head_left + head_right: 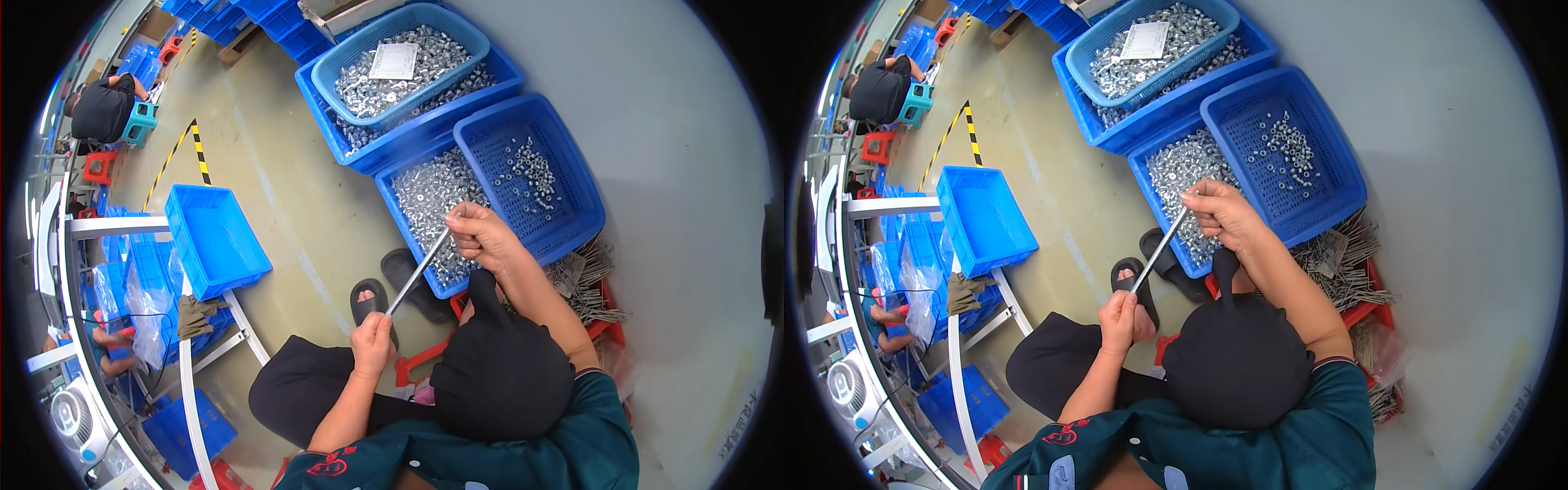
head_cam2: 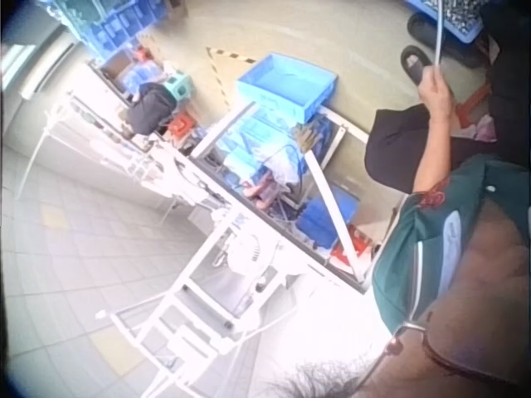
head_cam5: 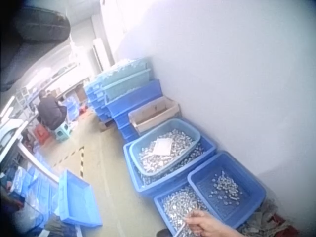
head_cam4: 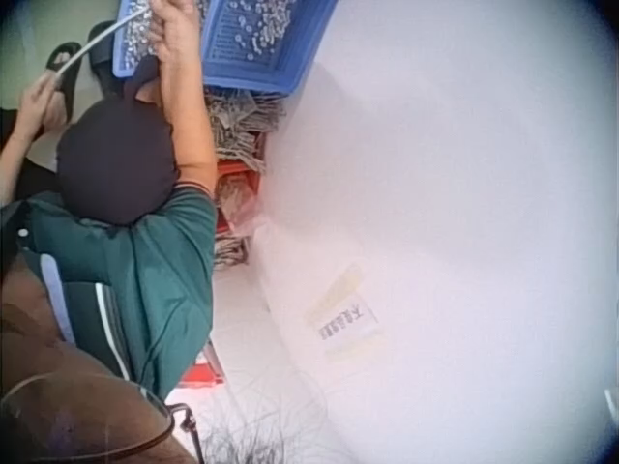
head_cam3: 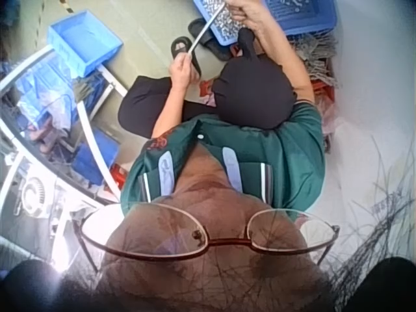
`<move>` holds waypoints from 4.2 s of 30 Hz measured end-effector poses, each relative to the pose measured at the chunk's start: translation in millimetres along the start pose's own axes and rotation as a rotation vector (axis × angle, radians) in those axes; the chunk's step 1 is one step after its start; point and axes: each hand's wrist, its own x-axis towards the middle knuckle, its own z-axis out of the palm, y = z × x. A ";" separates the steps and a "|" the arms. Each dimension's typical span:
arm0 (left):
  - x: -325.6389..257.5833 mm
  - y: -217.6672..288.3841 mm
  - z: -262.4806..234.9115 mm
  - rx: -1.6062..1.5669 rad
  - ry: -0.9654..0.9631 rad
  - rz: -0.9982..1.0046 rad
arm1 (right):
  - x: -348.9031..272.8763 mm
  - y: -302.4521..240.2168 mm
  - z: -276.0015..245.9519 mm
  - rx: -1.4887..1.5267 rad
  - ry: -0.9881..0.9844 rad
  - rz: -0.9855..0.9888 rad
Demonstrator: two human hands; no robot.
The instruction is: Manually sliding small metal rings onto a long metal rod to assemble a hardware component.
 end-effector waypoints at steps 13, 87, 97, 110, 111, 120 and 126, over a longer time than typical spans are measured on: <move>17.8 6.0 -1.0 -0.335 -0.138 -0.381 | 20.9 56.1 -41.6 -1.333 0.249 -0.491; 3.8 26.1 0.3 -0.645 -0.253 -0.712 | 72.3 41.6 -57.0 0.624 0.131 0.148; 3.8 22.6 4.5 -0.634 -0.297 -0.715 | 67.5 51.0 -69.6 0.647 -0.003 0.168; 2.7 3.4 5.2 -0.346 -0.214 -0.415 | 54.4 29.8 -50.1 0.584 -0.176 0.161; 1.8 -0.5 4.9 -0.347 -0.213 -0.414 | 54.7 28.7 -48.8 0.583 -0.176 0.162; 2.0 -2.4 -7.9 -0.096 -0.144 -0.331 | 48.6 16.5 -41.4 0.398 -0.090 0.240; -1.7 -12.9 -4.8 0.009 -0.033 -0.150 | 42.0 7.7 -23.8 0.292 -0.118 0.324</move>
